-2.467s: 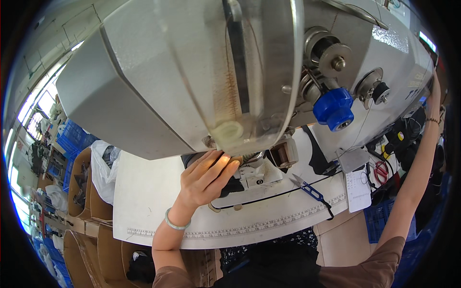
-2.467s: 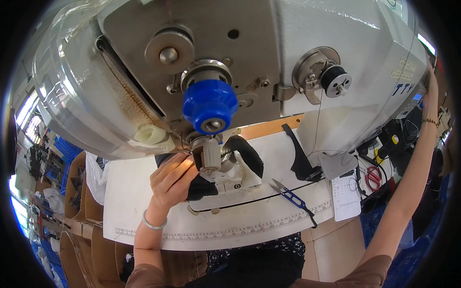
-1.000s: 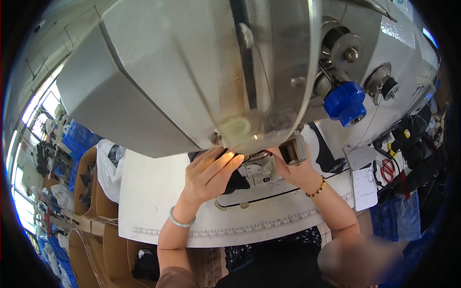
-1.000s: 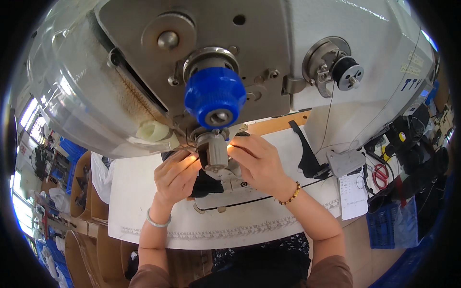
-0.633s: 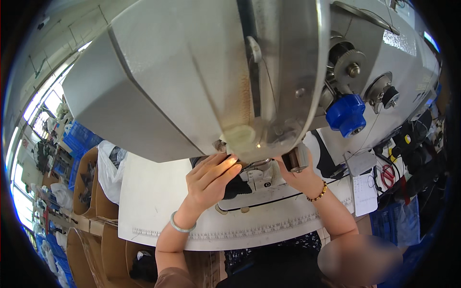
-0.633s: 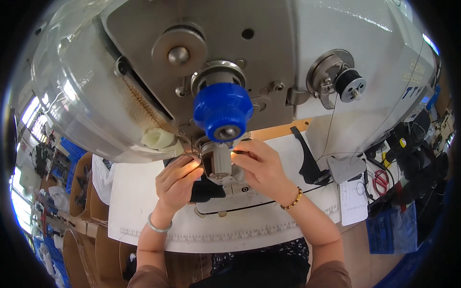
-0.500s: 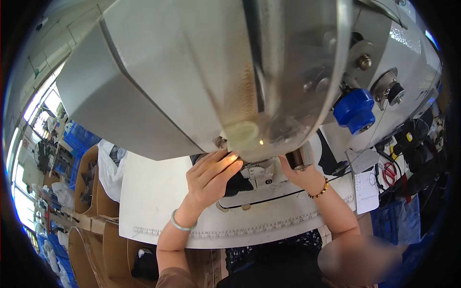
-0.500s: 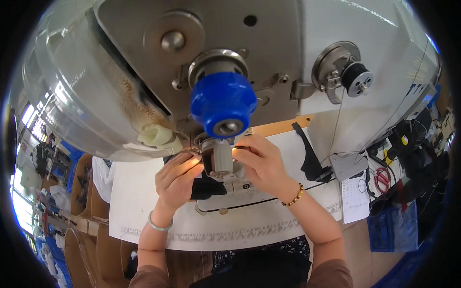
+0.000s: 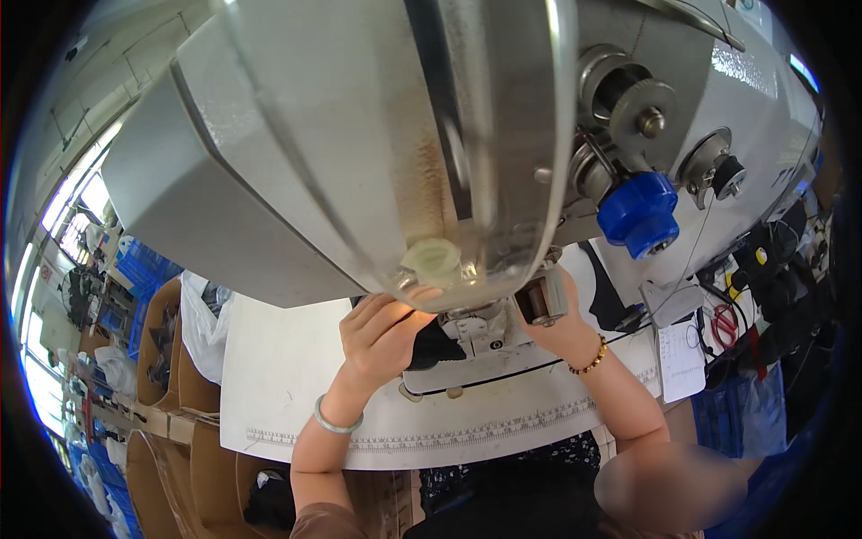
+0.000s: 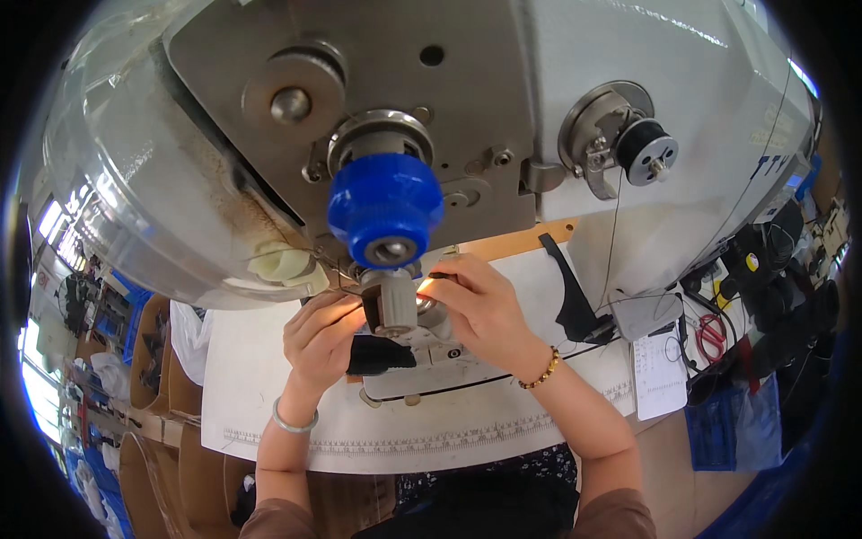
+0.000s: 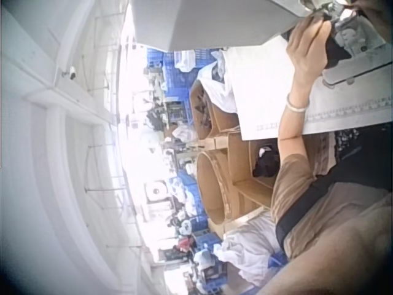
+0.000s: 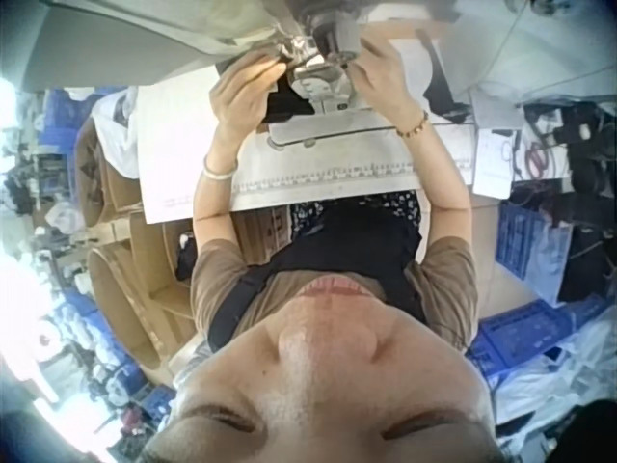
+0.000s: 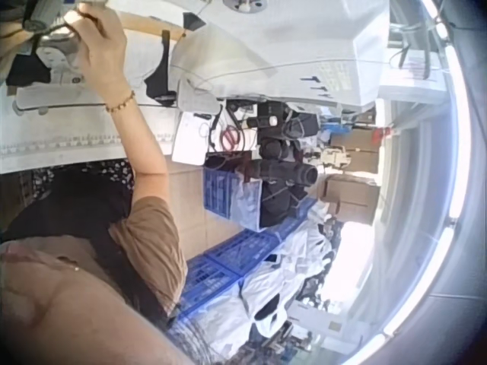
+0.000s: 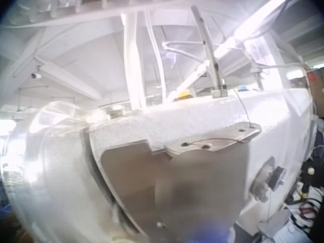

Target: The person sews shoe upper parts together using a sewing machine, aligning the panels and guiding the material under the needle.

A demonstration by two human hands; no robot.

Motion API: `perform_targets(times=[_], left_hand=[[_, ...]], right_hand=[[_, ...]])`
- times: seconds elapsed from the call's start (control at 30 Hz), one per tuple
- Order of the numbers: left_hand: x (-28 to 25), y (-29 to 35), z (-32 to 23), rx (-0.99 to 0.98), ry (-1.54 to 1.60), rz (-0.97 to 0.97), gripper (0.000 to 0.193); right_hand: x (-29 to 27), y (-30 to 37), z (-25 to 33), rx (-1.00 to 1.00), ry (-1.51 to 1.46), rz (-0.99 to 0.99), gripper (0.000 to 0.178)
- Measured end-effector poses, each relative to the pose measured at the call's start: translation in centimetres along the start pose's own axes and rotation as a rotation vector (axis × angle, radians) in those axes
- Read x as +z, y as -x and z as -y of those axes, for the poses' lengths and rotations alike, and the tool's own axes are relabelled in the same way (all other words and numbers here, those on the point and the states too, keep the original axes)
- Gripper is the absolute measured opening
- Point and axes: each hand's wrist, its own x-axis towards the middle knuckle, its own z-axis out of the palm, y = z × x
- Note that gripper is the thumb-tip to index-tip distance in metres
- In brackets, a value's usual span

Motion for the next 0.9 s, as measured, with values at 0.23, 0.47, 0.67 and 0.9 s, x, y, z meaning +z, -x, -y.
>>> perform_targets(times=[0.23,0.47,0.67,0.9], left_hand=[[0.0,0.2,0.3,-0.005,0.004,0.002,0.019],[0.3,0.1,-0.2,0.019,-0.067,-0.017,0.020],[-1.3,0.2,-0.8,-0.463,-0.084,0.217,0.028],[-1.3,0.3,-1.0,-0.107,-0.210,0.164,0.029]], right_hand=[[0.3,0.0,-0.2,0.007,0.044,0.004,0.027],[-0.1,-0.5,0.0,0.114,0.027,0.056,0.024],[-0.8,-1.0,0.5,0.132,-0.028,0.079,0.019],[-0.3,-1.2,0.6,0.147,-0.049,0.012,0.012]])
